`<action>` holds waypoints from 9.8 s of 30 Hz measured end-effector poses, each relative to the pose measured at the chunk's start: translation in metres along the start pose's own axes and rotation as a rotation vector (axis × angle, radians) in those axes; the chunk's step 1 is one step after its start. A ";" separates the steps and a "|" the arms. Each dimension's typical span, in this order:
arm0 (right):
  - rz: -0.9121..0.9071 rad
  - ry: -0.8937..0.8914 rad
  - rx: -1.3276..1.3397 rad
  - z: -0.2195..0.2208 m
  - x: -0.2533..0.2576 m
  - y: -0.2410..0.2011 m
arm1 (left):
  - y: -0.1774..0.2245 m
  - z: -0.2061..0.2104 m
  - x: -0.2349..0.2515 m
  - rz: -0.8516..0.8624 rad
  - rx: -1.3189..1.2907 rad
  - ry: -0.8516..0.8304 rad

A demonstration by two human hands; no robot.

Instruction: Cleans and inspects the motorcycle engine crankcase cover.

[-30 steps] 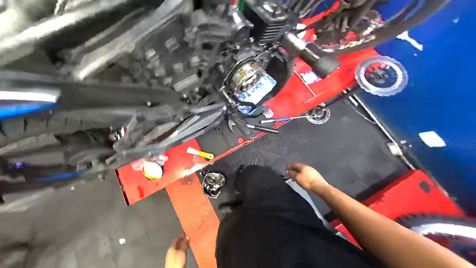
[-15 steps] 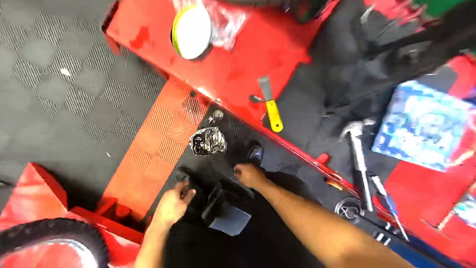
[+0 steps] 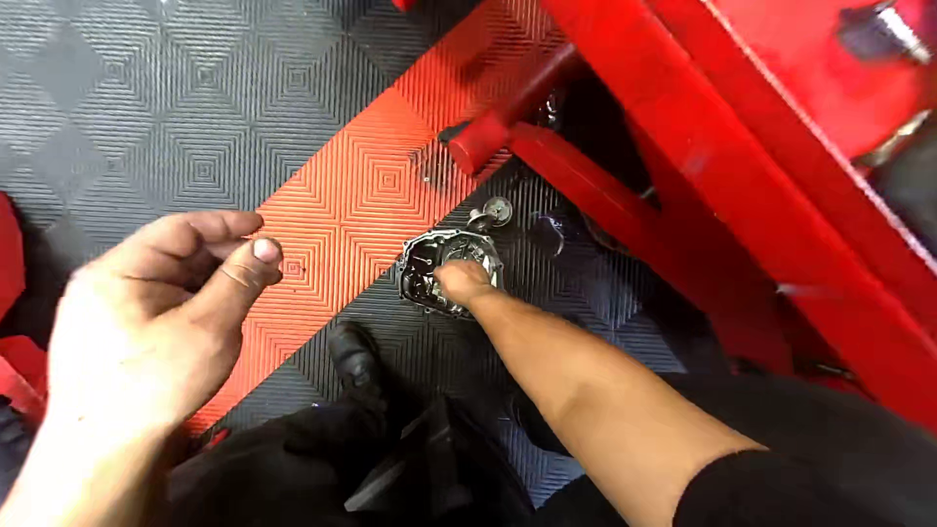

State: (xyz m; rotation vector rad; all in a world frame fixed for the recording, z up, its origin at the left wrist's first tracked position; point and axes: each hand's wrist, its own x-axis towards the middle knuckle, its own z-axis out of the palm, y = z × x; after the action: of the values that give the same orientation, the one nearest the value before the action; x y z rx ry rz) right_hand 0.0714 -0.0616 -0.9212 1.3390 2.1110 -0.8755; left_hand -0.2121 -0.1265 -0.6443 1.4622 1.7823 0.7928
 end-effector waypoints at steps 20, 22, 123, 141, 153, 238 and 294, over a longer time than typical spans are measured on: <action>-0.138 -0.008 -0.131 0.036 0.017 -0.008 | -0.026 0.030 0.027 -0.066 0.267 -0.192; -0.152 -0.005 -0.127 0.035 0.018 -0.006 | -0.022 0.034 0.030 -0.069 0.259 -0.210; 0.751 0.931 0.135 -0.294 -0.349 0.131 | 0.026 0.046 0.037 -0.233 0.342 -0.567; -0.135 0.765 -0.350 -0.170 -0.177 -0.014 | 0.032 0.048 0.051 -0.187 0.400 -0.549; 0.747 0.125 1.344 0.049 -0.037 0.075 | 0.042 0.037 0.040 -0.062 0.395 -0.269; -0.150 0.840 1.538 -0.177 -0.252 -0.066 | 0.066 0.072 -0.051 0.116 -0.917 0.139; 0.154 0.449 -0.007 -0.197 -0.267 -0.094 | 0.073 0.107 -0.052 0.202 -0.800 -0.028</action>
State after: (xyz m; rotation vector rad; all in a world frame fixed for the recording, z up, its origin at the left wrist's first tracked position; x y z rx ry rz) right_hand 0.0800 -0.1076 -0.5794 1.8000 2.2851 -0.5381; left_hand -0.0764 -0.1608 -0.6404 1.0894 1.0819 1.3768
